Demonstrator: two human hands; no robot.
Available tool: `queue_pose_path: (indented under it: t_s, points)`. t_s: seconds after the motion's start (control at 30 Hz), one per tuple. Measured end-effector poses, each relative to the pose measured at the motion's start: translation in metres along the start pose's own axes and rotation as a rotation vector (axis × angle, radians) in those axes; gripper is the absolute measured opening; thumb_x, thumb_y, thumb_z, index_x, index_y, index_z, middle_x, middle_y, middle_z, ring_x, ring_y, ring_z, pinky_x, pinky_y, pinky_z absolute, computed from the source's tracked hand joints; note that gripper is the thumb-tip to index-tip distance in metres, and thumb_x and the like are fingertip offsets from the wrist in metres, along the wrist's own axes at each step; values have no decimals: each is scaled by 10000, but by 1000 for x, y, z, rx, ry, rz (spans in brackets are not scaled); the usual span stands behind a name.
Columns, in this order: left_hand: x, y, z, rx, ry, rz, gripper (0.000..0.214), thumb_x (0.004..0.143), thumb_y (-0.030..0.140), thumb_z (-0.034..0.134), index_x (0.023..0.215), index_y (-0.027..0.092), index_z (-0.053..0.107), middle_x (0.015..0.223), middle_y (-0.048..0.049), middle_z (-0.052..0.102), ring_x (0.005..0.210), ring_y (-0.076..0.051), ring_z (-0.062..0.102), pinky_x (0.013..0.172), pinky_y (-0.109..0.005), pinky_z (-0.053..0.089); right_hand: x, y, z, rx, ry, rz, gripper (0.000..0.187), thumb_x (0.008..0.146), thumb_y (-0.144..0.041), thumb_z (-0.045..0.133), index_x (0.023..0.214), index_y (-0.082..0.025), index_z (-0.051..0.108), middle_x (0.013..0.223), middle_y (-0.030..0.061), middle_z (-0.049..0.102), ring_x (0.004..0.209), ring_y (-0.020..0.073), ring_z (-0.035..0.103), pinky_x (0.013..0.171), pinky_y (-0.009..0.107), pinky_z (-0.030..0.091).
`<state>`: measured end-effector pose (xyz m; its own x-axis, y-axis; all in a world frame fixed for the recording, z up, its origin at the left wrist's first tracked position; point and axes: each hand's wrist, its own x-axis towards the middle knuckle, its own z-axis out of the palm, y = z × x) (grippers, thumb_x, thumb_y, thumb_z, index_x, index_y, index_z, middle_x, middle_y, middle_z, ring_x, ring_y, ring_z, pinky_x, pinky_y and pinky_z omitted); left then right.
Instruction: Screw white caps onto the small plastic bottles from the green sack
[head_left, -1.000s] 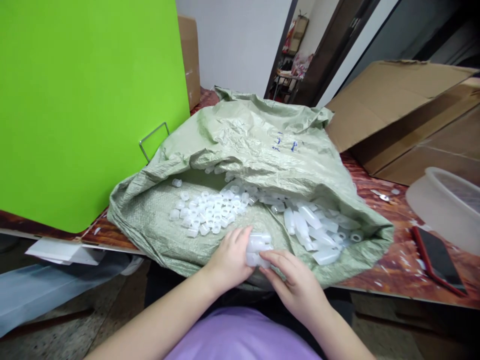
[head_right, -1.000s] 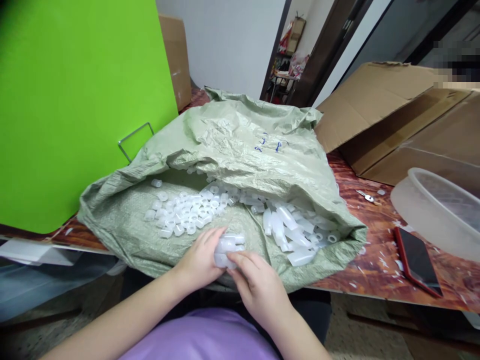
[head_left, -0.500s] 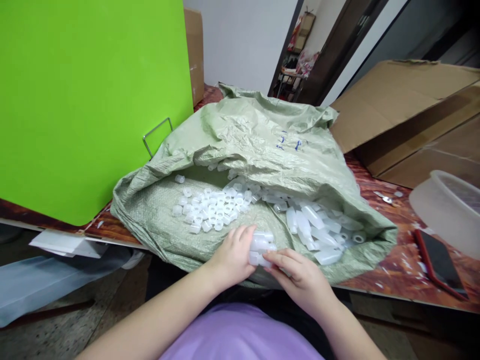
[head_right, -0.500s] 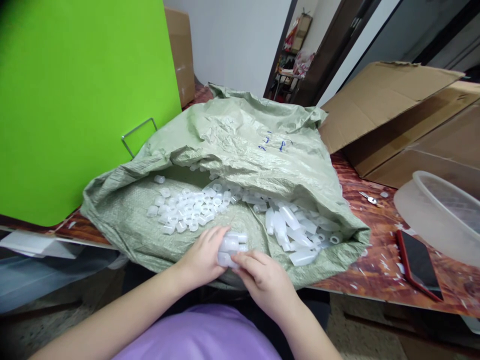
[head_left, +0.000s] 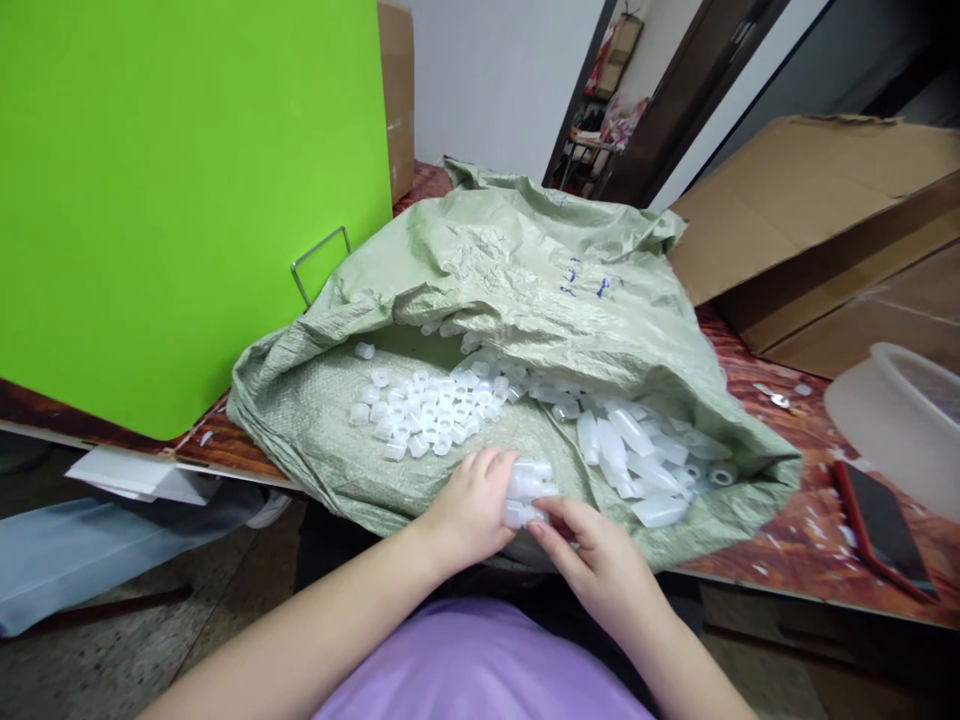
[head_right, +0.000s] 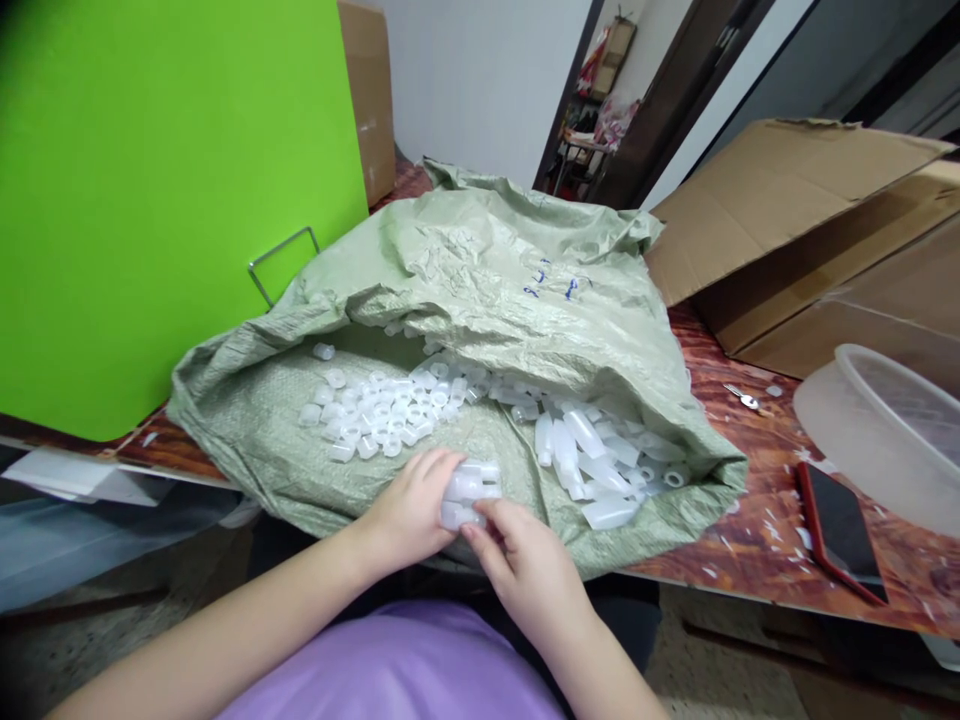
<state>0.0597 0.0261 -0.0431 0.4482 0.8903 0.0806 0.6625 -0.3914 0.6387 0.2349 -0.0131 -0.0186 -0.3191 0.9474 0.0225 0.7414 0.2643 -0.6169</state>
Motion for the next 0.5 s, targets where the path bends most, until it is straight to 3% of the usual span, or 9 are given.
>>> queue_pose_path:
  t_s: [0.2,0.4,0.5]
  points:
    - [1,-3,4,1,43,34,521,663,213,589,1155,159,426,1146,-131,524,1082,-295,485,949,-474,395,-6,8,5,73,80,-234,244,869,-170,469,1055,-241,610,1027,79,630,949,172,625,808,300,528]
    - [-1,-4,2,-29,13,29,542,677,235,600,1181,165,414,1167,-131,517,1091,-293,482,953,-475,389,-4,11,3,203,62,-206,215,827,-132,504,906,-246,669,1008,71,673,921,175,649,805,319,534]
    - [-2,-5,2,-33,-1,39,550,669,221,616,1179,158,422,1165,-120,517,1082,-282,487,959,-441,393,-4,8,1,246,42,-188,159,814,-178,566,921,-239,667,1008,77,666,930,181,643,816,323,533]
